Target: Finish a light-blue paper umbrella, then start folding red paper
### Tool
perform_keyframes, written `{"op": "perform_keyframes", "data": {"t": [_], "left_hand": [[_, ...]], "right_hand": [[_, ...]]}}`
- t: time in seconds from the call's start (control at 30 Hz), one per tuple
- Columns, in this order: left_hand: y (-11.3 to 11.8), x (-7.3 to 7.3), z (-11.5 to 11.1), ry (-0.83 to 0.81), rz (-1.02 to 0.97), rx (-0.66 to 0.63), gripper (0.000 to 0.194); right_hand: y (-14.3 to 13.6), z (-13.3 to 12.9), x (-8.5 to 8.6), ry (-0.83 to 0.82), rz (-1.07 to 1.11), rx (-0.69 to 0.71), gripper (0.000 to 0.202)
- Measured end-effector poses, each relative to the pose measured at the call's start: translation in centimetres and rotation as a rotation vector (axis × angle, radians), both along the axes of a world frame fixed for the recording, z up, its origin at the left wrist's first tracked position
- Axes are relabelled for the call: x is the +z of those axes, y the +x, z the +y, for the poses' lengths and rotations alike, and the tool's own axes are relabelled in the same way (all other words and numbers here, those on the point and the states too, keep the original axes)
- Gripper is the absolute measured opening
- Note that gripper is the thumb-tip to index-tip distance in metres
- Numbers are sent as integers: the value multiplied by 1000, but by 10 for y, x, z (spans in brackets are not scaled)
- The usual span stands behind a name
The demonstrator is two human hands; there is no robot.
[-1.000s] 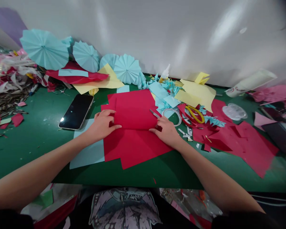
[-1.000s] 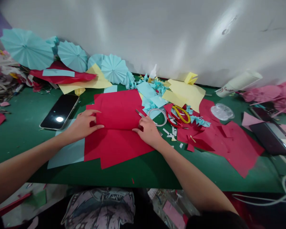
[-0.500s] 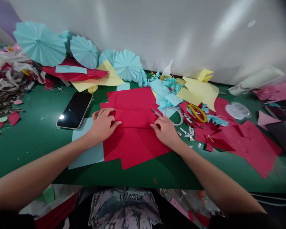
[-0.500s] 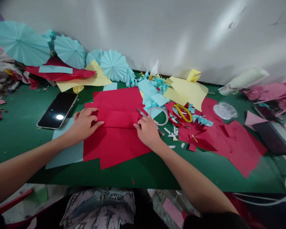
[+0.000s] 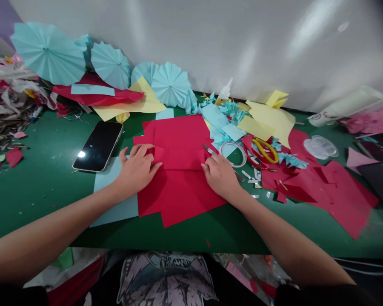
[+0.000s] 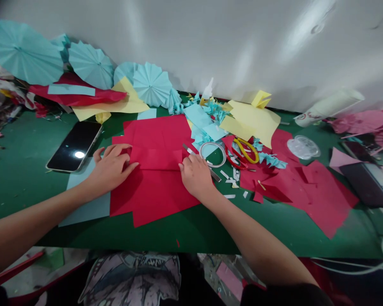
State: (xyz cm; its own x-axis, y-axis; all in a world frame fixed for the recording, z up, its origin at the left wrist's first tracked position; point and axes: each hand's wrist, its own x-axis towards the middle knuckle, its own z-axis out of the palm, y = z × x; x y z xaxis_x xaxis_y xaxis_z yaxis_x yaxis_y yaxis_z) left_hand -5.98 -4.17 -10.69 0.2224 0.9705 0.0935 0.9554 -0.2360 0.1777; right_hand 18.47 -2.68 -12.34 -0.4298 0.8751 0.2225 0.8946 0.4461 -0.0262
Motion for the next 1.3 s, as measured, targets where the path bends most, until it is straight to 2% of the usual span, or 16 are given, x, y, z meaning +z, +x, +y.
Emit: {"op": "perform_keyframes", "data": {"t": [0.27, 0.5, 0.6, 0.83, 1.07, 1.3], "left_hand": [[3, 0, -6, 22, 66, -3, 30], [2, -3, -4, 8, 2, 26, 31], [2, -4, -2, -3, -23, 38, 32], [1, -3, -1, -9, -33, 39, 34], [0, -2, -2, -19, -18, 45, 37], [0, 1, -4, -32, 22, 49, 37]], "right_hand": [[-1, 1, -2, 14, -28, -7, 28], [1, 4, 7, -124, 350, -24, 22], [-1, 4, 9, -130, 420, -71, 22], [-4, 3, 4, -74, 248, -99, 31], [-5, 0, 0, 39, 26, -53, 34], [-4, -1, 0, 50, -37, -44, 33]]}}
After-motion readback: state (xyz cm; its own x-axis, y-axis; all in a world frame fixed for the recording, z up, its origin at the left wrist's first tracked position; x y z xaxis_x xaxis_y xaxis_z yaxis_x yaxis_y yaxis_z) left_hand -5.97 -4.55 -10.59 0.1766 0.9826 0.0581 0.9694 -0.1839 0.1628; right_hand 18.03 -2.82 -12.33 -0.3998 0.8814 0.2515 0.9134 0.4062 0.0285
